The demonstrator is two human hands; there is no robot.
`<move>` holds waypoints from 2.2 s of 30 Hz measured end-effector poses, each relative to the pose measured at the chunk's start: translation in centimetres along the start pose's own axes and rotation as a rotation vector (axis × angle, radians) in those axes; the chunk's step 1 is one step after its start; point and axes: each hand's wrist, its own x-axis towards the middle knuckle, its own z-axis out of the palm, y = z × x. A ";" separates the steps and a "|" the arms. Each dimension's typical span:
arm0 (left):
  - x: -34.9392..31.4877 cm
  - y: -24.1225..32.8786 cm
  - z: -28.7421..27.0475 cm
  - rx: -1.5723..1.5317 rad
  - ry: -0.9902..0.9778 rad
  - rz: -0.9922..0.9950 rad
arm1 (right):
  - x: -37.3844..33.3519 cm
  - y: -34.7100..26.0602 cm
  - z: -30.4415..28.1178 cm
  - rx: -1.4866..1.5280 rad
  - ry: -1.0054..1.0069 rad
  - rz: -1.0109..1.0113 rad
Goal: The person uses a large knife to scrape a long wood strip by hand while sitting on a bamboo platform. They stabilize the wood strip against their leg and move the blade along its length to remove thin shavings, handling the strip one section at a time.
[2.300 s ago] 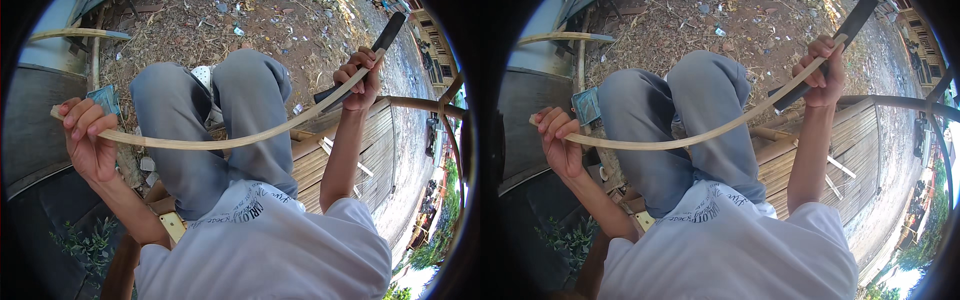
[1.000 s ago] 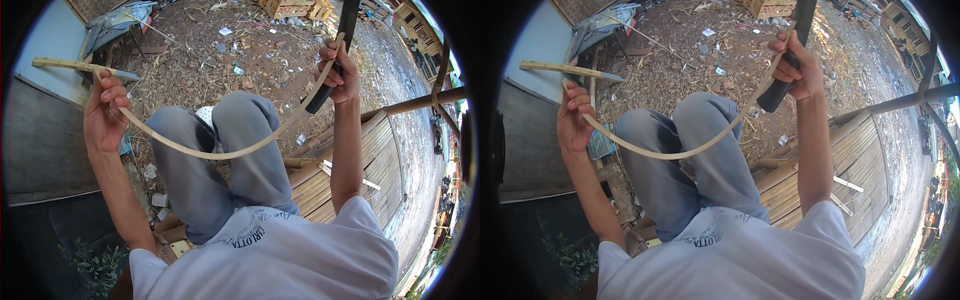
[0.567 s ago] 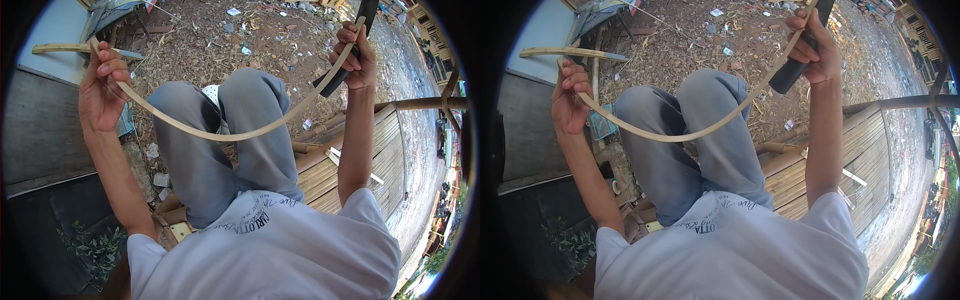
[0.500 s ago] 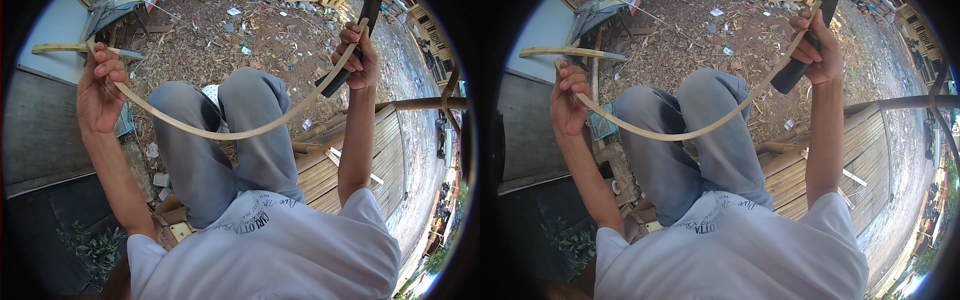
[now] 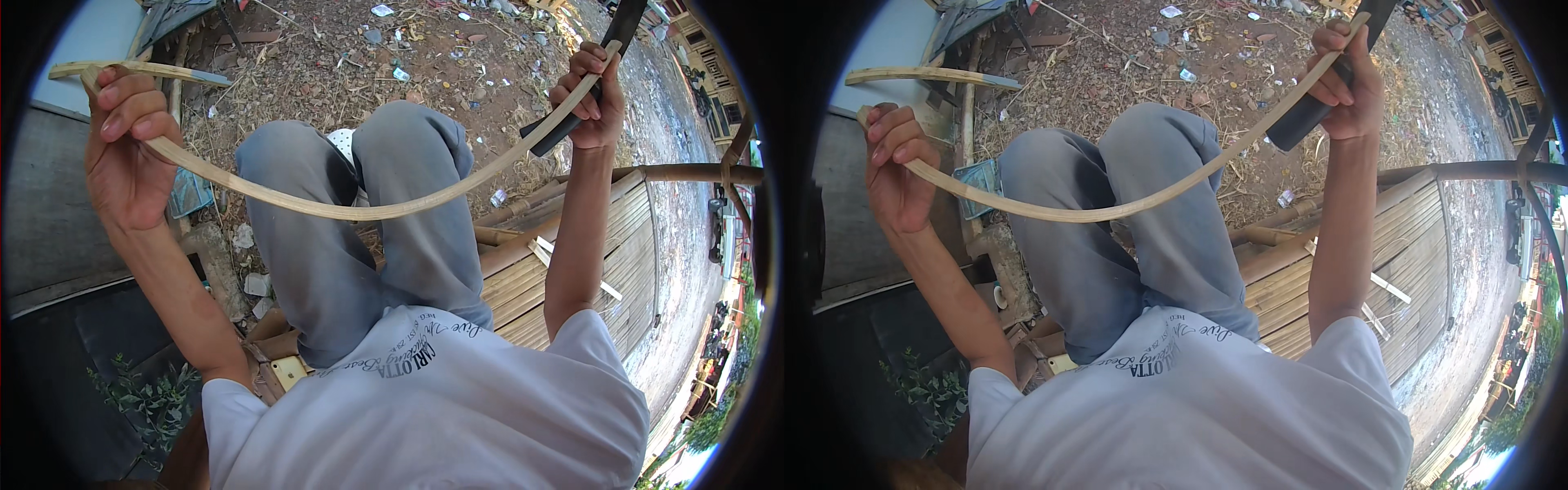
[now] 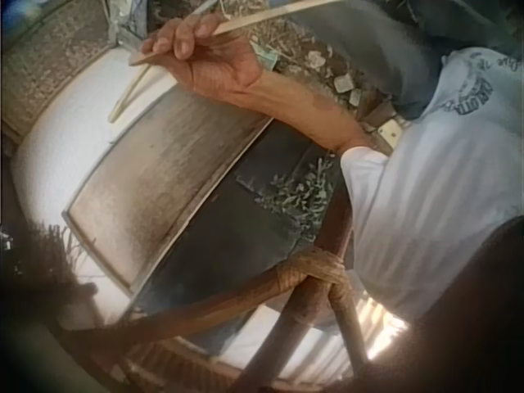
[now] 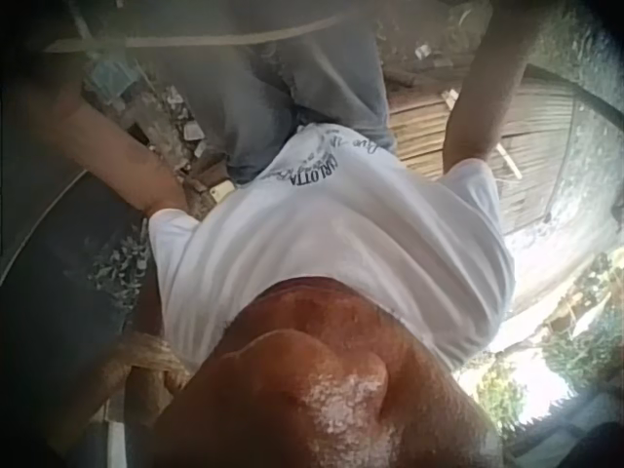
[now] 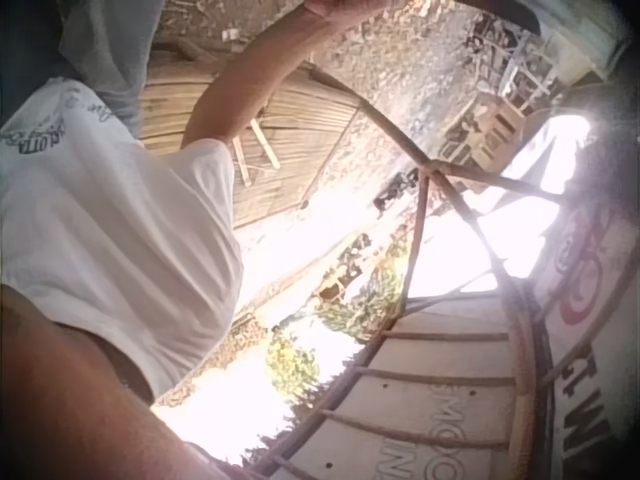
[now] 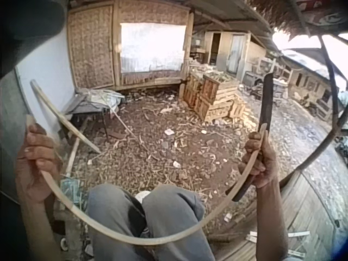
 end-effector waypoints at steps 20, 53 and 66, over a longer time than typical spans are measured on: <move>-6.4 -8.3 2.1 0.319 0.079 0.696 | -6.1 6.5 0.4 -0.914 1.307 0.209; -5.9 -10.1 9.0 0.627 0.054 0.284 | -2.4 12.1 12.4 -1.687 0.005 0.667; -7.7 -12.9 9.3 0.545 0.129 0.558 | -2.2 11.0 13.3 -1.662 -0.231 0.782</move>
